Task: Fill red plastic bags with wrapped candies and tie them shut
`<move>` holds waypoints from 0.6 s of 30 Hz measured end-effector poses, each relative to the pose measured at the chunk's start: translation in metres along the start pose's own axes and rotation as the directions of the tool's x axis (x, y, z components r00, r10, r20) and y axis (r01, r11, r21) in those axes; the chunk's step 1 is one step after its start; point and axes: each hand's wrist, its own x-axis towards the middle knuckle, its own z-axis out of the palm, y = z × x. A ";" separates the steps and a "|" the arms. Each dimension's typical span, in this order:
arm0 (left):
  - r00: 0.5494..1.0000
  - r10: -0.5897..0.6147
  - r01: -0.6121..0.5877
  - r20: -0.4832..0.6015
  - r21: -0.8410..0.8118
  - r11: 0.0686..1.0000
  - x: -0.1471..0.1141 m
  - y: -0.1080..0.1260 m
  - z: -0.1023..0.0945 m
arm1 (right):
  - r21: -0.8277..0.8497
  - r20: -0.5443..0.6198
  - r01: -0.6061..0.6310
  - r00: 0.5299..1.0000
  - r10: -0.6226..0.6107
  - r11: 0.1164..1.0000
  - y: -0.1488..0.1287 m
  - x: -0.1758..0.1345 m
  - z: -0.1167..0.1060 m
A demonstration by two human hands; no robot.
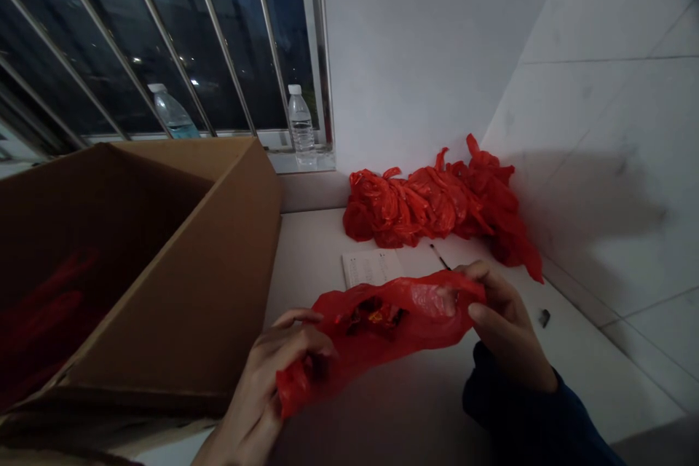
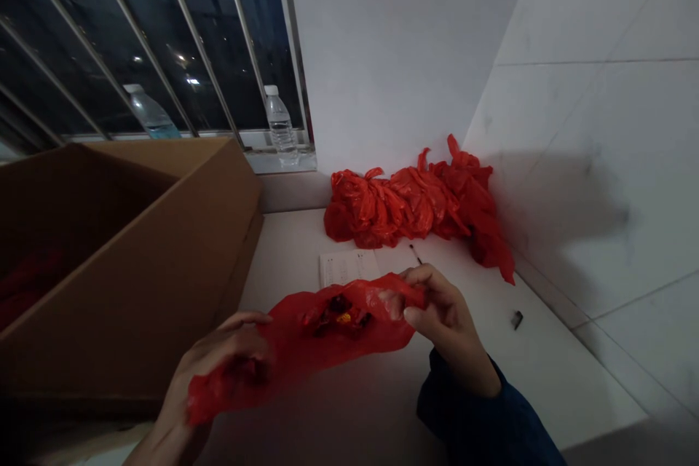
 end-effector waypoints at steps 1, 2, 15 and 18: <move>1.000 0.001 -0.001 -0.003 -0.006 1.000 0.000 -0.001 0.000 | -0.011 0.000 0.010 1.000 -0.010 1.000 0.000 0.000 0.000; 1.000 0.002 -0.002 -0.012 -0.010 1.000 0.000 -0.001 0.000 | -0.023 0.000 0.020 1.000 -0.020 1.000 0.001 0.000 0.000; 0.997 -0.003 -0.011 -0.083 -0.174 0.985 0.003 0.001 0.004 | -0.132 -0.030 0.165 0.985 -0.171 0.977 -0.003 0.001 -0.001; 0.990 -0.001 -0.029 -0.144 -0.207 0.978 0.002 -0.006 0.008 | -0.163 -0.040 0.170 0.983 -0.179 0.972 -0.004 0.001 0.000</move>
